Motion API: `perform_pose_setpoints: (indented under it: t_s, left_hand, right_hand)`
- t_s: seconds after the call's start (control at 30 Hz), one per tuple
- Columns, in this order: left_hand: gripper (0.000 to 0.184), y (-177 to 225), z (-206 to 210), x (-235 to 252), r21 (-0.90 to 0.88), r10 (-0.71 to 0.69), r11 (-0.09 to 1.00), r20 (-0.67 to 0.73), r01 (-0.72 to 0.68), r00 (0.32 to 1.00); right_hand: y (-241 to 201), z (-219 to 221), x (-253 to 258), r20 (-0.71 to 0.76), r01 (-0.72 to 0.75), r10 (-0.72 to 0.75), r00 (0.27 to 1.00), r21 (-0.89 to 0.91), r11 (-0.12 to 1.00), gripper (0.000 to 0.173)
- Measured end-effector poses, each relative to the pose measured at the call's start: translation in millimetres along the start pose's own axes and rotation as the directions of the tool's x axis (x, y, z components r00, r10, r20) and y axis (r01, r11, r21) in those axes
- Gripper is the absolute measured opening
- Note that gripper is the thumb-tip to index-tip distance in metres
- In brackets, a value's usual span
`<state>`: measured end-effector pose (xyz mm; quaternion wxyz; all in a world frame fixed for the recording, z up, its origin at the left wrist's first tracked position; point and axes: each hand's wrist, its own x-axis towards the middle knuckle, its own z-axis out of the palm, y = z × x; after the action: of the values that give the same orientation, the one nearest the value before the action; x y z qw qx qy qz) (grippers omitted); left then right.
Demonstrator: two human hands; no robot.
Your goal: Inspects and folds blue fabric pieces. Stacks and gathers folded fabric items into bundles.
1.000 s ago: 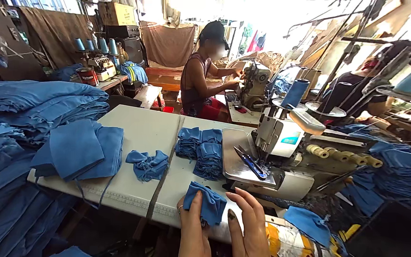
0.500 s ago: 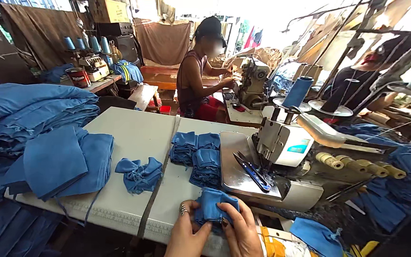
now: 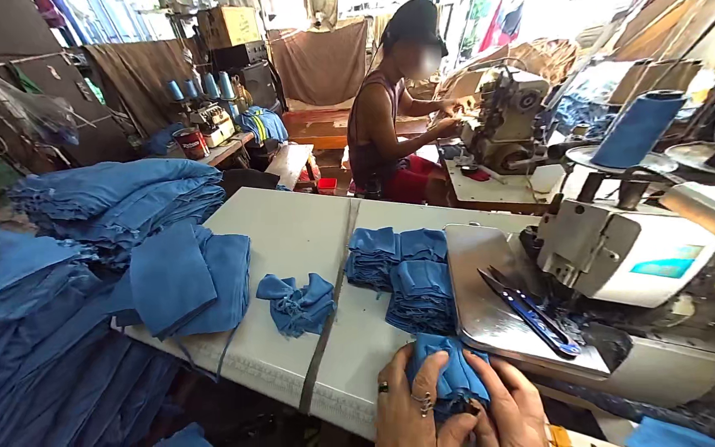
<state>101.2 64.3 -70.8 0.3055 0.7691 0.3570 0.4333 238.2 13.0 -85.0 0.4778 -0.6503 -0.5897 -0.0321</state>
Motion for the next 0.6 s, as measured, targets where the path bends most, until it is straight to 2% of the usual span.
perform_pose_setpoints:
  t_s: [0.07,0.13,0.2,0.3,0.4,0.5,0.6]
  left_hand:
    - [0.062,-5,1,0,-0.023,0.014,1.000,0.003,-0.014,1.000]
    - [0.063,-9,-8,4,-0.135,0.015,0.991,0.042,-0.009,0.999]
    - [0.052,-15,-29,10,-0.155,-0.023,0.987,0.040,0.029,0.999]
    - [0.025,-43,-69,28,0.140,-0.098,0.982,-0.182,0.124,0.978]
    - [0.020,-75,-105,52,0.334,-0.088,0.914,-0.393,0.231,0.915]
    - [0.025,-94,-119,70,0.433,-0.095,0.860,-0.387,0.272,0.917]
    - [0.017,-98,-120,82,0.507,-0.051,0.830,-0.348,0.233,0.936]
  right_hand:
    - [-1,2,0,-0.004,-0.003,0.003,1.000,-0.025,1.000,0.050]
    - [0,2,0,-0.003,-0.001,0.001,1.000,-0.043,0.999,0.056]
    - [0,0,0,0.002,0.007,-0.007,1.000,-0.045,0.999,0.058]
    - [3,-4,1,-0.017,0.015,-0.016,1.000,-0.042,0.999,0.057]
    - [6,-8,1,-0.037,0.035,-0.036,0.999,-0.035,0.999,0.058]
    - [4,-11,3,-0.047,0.043,-0.045,0.998,-0.044,0.998,0.056]
    - [-3,-18,5,-0.104,0.055,-0.062,0.993,-0.069,0.996,0.052]
